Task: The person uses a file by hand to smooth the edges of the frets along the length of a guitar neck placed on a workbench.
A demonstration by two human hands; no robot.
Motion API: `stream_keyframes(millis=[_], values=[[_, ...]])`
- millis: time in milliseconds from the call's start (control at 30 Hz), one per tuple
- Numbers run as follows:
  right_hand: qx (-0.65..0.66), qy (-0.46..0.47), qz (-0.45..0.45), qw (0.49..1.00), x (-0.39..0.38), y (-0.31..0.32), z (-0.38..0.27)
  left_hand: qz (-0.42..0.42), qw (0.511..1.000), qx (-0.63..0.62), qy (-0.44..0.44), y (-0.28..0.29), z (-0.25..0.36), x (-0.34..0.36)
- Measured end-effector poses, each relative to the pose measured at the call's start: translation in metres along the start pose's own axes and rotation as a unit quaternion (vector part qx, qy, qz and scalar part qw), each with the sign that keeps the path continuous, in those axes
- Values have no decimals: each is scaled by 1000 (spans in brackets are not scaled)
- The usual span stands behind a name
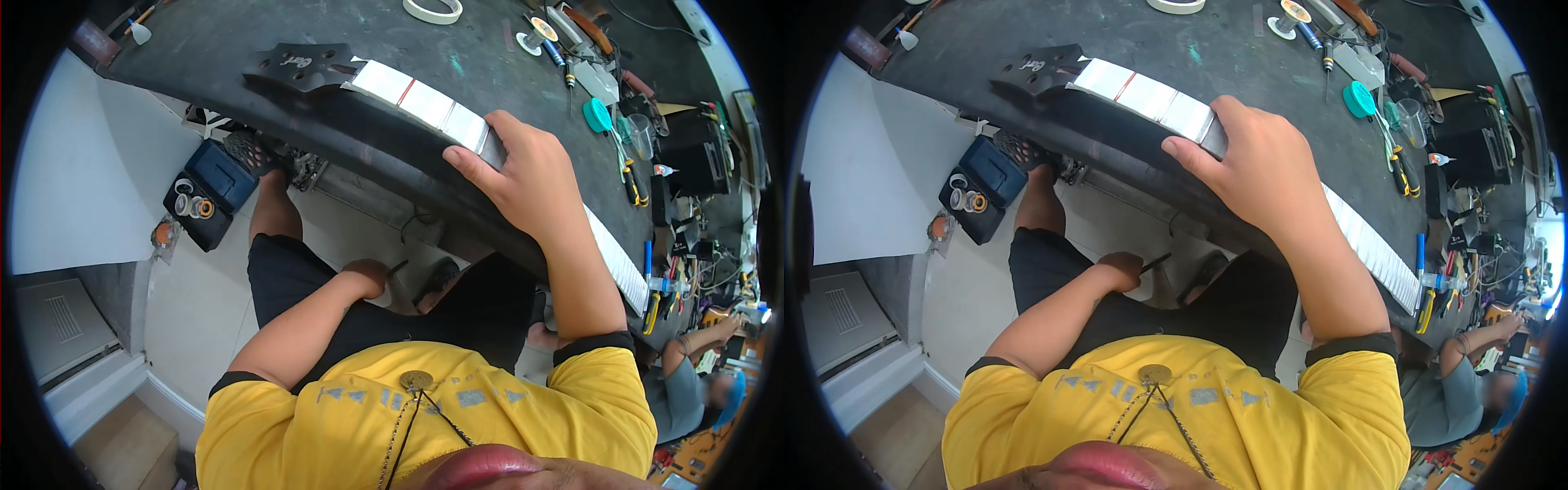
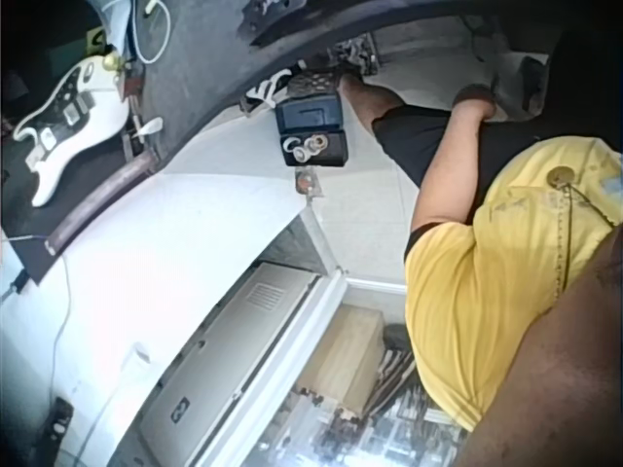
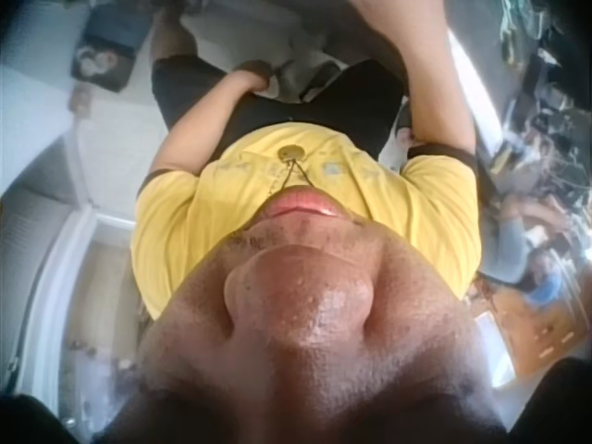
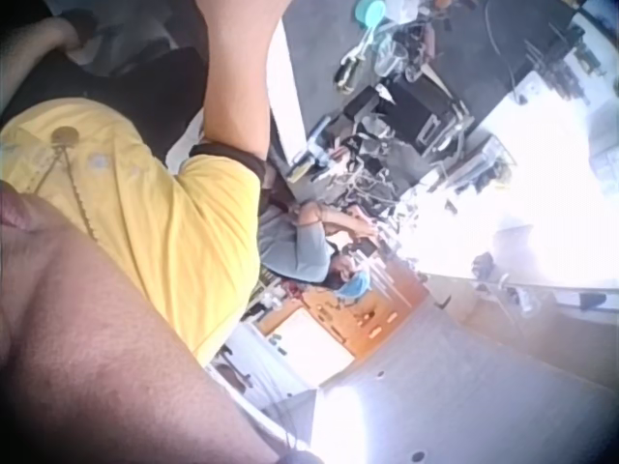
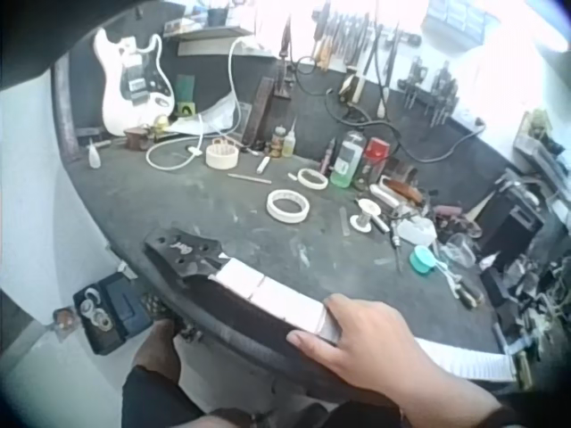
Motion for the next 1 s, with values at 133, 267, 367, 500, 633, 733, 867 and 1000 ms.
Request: stream_keyframes(millis=[133,267,367,500,633,733,867,1000], values=[[-4,-8,-16,1000,3,0,-4,59,998,7,21,3,-6,-18],[-3,-17,-35,999,5,0,-2,171,982,24,75,37,29,-160],[-46,7,-31,998,4,1,-1,287,956,-54,36,46,42,-262],[-56,48,22,997,15,4,-7,456,881,-109,-63,59,69,-358],[-36,35,-18,999,18,-8,-9,535,823,-183,-49,84,94,-360],[-11,20,-57,998,21,-4,-11,528,787,-304,-100,109,105,-323],[5,5,-32,999,20,-14,-9,517,818,-228,-108,123,122,-308],[-6,27,9,1000,17,-19,-8,531,836,-104,-86,139,138,-310]])
Point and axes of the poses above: each hand's wrist, its own x-axis towards the middle knuckle, its own y-axis out of the back of the hand, z = x × y, the point moved 2 cm from there along x, towards the middle knuckle, and after that the axes turned 5 degrees about -x, right-handed, at the moved point
